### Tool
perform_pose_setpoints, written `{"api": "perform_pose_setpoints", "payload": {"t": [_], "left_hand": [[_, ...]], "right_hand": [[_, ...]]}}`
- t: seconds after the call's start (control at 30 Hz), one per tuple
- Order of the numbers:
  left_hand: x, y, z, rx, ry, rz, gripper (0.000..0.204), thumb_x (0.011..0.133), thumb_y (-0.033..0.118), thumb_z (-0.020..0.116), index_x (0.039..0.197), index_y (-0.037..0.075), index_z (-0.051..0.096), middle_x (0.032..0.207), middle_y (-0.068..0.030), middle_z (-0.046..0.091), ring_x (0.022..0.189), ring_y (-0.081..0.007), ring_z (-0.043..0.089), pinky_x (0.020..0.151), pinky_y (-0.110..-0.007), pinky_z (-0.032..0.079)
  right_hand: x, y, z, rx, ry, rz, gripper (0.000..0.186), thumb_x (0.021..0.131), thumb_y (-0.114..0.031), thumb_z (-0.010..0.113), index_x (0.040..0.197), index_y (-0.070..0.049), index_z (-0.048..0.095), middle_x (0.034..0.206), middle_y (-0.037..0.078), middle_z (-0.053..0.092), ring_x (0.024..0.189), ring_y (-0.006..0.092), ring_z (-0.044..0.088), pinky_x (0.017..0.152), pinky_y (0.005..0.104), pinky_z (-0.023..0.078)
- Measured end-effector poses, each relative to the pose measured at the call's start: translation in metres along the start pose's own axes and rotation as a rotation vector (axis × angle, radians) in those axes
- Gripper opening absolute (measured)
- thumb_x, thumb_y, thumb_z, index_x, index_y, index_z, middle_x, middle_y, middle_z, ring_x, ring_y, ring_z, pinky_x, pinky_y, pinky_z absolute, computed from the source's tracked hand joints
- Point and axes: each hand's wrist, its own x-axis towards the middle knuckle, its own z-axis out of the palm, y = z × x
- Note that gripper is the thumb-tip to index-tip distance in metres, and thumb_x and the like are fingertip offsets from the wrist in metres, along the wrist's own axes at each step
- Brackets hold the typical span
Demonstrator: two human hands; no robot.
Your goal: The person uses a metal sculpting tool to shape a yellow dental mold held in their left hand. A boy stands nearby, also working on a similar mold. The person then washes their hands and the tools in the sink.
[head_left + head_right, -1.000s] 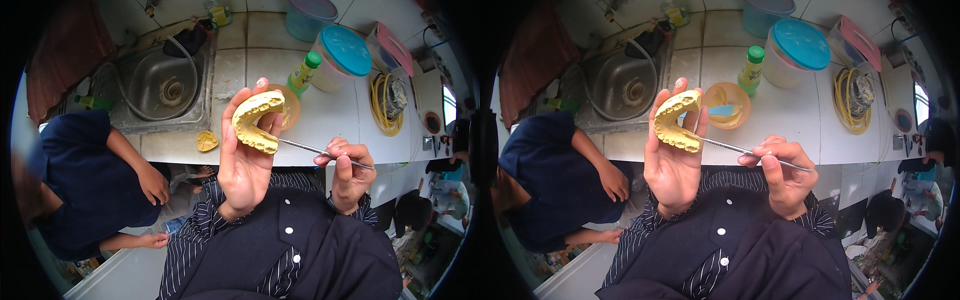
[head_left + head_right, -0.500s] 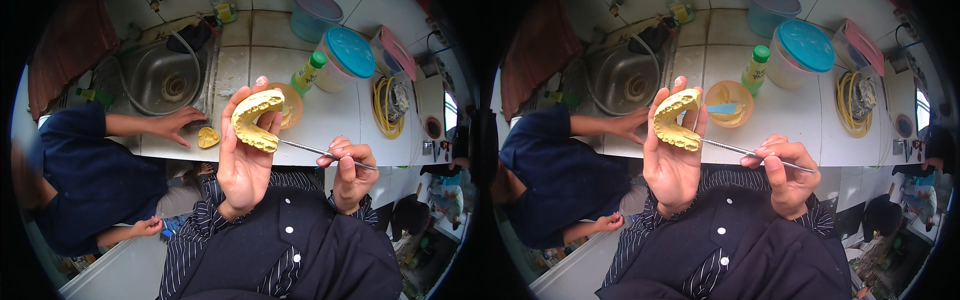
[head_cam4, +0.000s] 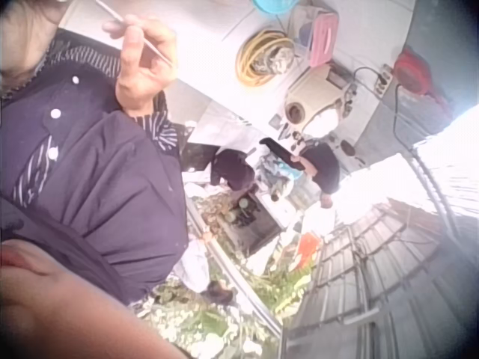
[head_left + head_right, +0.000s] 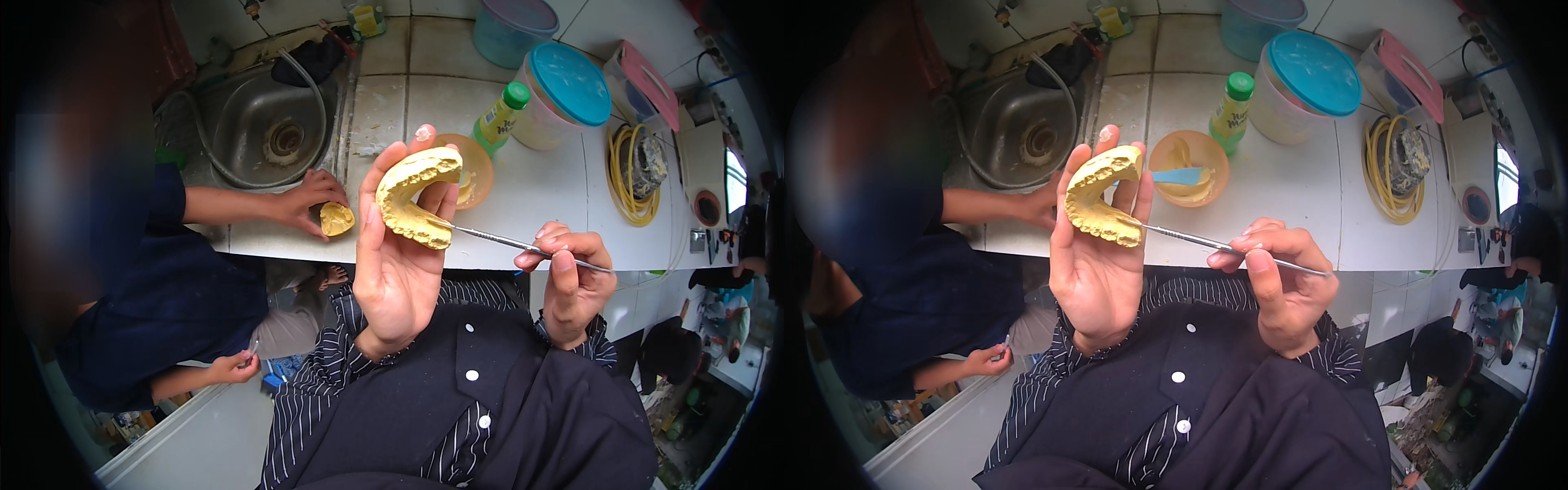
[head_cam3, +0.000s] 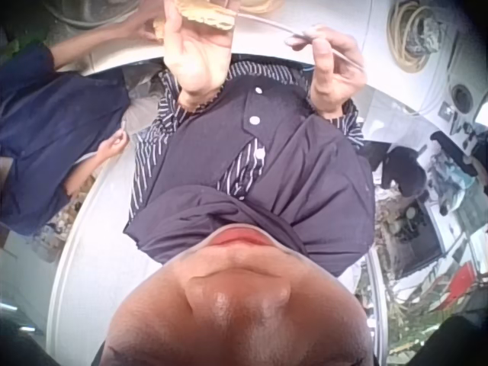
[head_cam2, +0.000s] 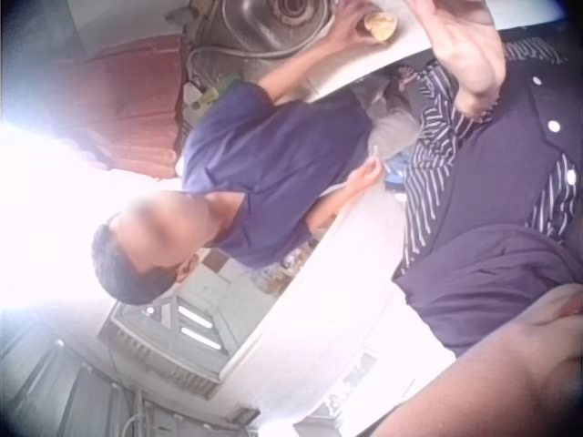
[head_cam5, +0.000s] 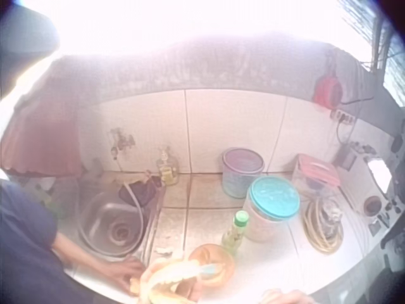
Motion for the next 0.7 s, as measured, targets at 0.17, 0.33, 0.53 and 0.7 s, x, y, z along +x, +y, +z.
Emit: {"api": "perform_pose_setpoints", "payload": {"t": [0.17, 0.33, 0.53, 0.7], "left_hand": [[-0.0002, 0.0000, 0.0048, 0.060, 0.057, 0.031, 0.047, 0.100, 0.026, 0.029, 0.141, 0.004, 0.028, 0.150, -0.0201, 0.024, 0.134, -0.0276, 0.035, 0.113, -0.039, 0.027], [-0.0021, 0.0018, 0.0050, 0.054, 0.052, 0.052, 0.046, 0.099, 0.024, 0.030, 0.140, 0.004, 0.028, 0.149, -0.0201, 0.025, 0.135, -0.0283, 0.035, 0.114, -0.040, 0.026], [-0.0053, 0.0044, 0.0021, 0.063, 0.052, 0.096, 0.046, 0.099, 0.024, 0.031, 0.140, 0.004, 0.027, 0.149, -0.0200, 0.025, 0.136, -0.0290, 0.034, 0.114, -0.040, 0.025], [-0.0055, 0.0050, -0.0006, 0.096, 0.019, 0.075, 0.050, 0.099, 0.026, 0.032, 0.144, 0.006, 0.025, 0.153, -0.0193, 0.015, 0.140, -0.0338, 0.023, 0.116, -0.045, 0.019]], "right_hand": [[0.0031, 0.0044, -0.0098, 0.007, 0.014, -0.176, 0.007, 0.089, -0.004, 0.054, 0.090, 0.001, 0.057, 0.071, 0.012, 0.065, 0.066, 0.0184, 0.064, 0.086, 0.0340, 0.040], [0.0034, 0.0035, -0.0058, -0.019, -0.049, -0.135, 0.007, 0.088, -0.004, 0.054, 0.091, 0.001, 0.057, 0.073, 0.012, 0.065, 0.065, 0.0182, 0.064, 0.084, 0.0337, 0.041], [0.0059, 0.0053, -0.0025, -0.017, -0.115, -0.140, 0.007, 0.088, -0.004, 0.055, 0.091, 0.001, 0.058, 0.073, 0.012, 0.065, 0.067, 0.0185, 0.065, 0.084, 0.0335, 0.041], [0.0072, 0.0065, -0.0004, -0.012, -0.143, -0.158, 0.008, 0.088, -0.004, 0.056, 0.093, 0.001, 0.059, 0.073, 0.012, 0.066, 0.069, 0.0186, 0.066, 0.085, 0.0335, 0.040]]}}
